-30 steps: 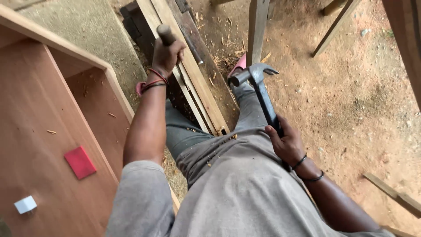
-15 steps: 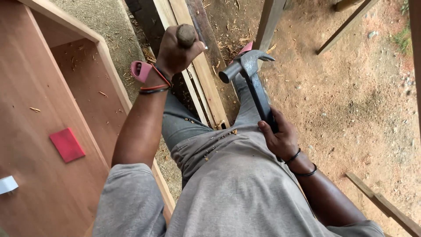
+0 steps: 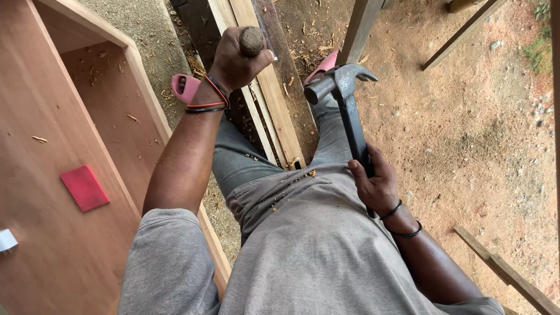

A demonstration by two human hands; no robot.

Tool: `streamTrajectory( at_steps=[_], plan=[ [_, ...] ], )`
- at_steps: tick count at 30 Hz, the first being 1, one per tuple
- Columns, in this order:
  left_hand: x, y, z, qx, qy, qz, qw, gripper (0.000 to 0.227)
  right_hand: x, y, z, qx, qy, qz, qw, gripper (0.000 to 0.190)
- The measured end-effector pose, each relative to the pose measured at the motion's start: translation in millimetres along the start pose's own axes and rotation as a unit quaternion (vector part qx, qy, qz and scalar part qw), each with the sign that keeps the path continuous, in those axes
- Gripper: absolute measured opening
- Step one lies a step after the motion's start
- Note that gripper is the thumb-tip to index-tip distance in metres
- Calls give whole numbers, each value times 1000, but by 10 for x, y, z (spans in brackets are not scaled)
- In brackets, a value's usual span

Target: Using a hammer and chisel to carve or shape wood components for furniture.

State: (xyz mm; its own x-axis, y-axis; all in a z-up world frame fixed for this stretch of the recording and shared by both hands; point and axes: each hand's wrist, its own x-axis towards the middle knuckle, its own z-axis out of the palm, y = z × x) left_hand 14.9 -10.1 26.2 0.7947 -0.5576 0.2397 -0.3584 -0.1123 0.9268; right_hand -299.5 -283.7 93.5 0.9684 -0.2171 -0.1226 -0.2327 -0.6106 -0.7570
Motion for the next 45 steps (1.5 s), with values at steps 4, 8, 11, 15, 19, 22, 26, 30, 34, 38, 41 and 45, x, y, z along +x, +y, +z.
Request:
streamTrajectory(
  at_steps=[4, 8, 11, 15, 19, 22, 26, 30, 34, 38, 41, 45],
  plan=[
    [-8, -28, -10, 6, 4, 4, 1000, 20, 4, 9, 14, -2, 12, -19, 1000, 48],
    [-42, -75, -29, -6, 18, 4, 1000, 19, 158, -171, -44, -11, 5, -15, 1000, 50],
    [-62, -75, -42, -6, 25, 0, 1000, 16, 359, -396, -138, -15, 7, -58, 998, 51],
    [-34, -32, -52, -22, 14, -27, 999, 13, 638, -919, -241, -30, 76, -227, 971, 54],
    [-46, -164, -36, -18, 25, -54, 998, 12, 839, -1100, -5, 88, 98, -302, 944, 53],
    [-32, -315, -2, -24, 14, -32, 999, 16, 904, -1048, 170, 40, 19, -191, 981, 53],
    [-69, -755, 24, 335, 43, 233, 912, 21, 936, -1049, 162, -93, -64, -143, 983, 55],
    [-48, -836, 6, 211, -66, 115, 968, 3, 912, -1109, 17, -44, -45, -166, 984, 56],
    [-7, -162, -35, -23, -3, -86, 996, 13, 899, -1347, -188, 31, 24, -207, 978, 53],
    [29, -145, -57, -65, -5, -82, 994, 14, 942, -1355, -112, 133, 138, -314, 930, 52],
    [10, -301, -52, -73, -10, -88, 993, 13, 990, -1296, 73, 57, 67, -206, 975, 51],
    [-85, -1013, 0, 65, -50, 84, 993, 22, 995, -1122, 214, -121, -134, -66, 981, 59]
  ],
)
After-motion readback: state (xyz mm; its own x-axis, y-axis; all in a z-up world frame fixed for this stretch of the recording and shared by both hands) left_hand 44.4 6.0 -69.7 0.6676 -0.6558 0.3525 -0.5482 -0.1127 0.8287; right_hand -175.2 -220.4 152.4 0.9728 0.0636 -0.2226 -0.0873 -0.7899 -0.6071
